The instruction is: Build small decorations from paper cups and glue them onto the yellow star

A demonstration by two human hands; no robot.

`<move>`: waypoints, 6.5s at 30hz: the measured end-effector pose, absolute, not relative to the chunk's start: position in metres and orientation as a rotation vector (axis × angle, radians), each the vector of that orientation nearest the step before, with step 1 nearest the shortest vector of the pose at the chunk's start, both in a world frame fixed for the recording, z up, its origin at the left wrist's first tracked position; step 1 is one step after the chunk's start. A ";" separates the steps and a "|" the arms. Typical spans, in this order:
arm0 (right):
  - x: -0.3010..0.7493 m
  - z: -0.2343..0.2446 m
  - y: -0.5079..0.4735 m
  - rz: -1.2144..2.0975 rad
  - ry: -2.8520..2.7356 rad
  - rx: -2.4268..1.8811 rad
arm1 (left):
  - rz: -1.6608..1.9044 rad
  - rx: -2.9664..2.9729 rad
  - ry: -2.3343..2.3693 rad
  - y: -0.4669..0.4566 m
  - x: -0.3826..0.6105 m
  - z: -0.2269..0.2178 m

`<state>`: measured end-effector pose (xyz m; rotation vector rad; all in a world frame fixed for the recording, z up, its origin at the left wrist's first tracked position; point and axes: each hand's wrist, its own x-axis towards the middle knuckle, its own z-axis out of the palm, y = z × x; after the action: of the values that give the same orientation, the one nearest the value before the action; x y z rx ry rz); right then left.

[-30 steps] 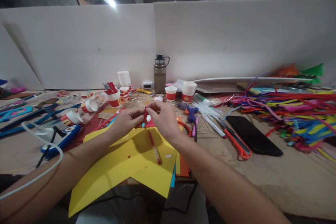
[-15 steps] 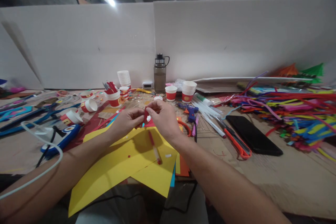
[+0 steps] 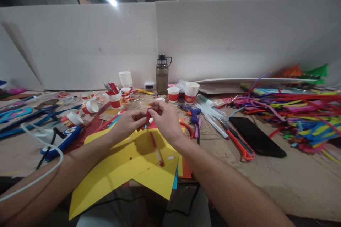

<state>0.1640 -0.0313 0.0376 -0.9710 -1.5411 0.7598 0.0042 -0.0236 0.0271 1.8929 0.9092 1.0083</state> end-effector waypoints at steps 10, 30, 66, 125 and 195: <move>0.163 0.039 -0.034 0.681 -1.526 -1.010 | 0.950 1.585 0.748 -0.023 0.007 0.023; 0.165 0.042 -0.036 0.507 -1.642 -1.061 | 1.074 1.610 0.920 -0.019 0.001 0.030; 0.184 0.045 -0.027 0.429 -1.851 -1.232 | 1.219 0.975 0.689 -0.003 0.006 0.020; 0.224 0.060 -0.072 1.413 -1.935 -1.308 | 1.039 1.275 0.738 0.019 -0.030 0.026; 0.200 0.055 -0.044 0.972 -1.583 -0.955 | 0.940 1.491 0.866 0.004 -0.011 0.022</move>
<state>0.1998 -0.0444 0.0550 -0.9552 -1.5835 0.9720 -0.0110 0.0038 0.0225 1.4912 0.8657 0.9401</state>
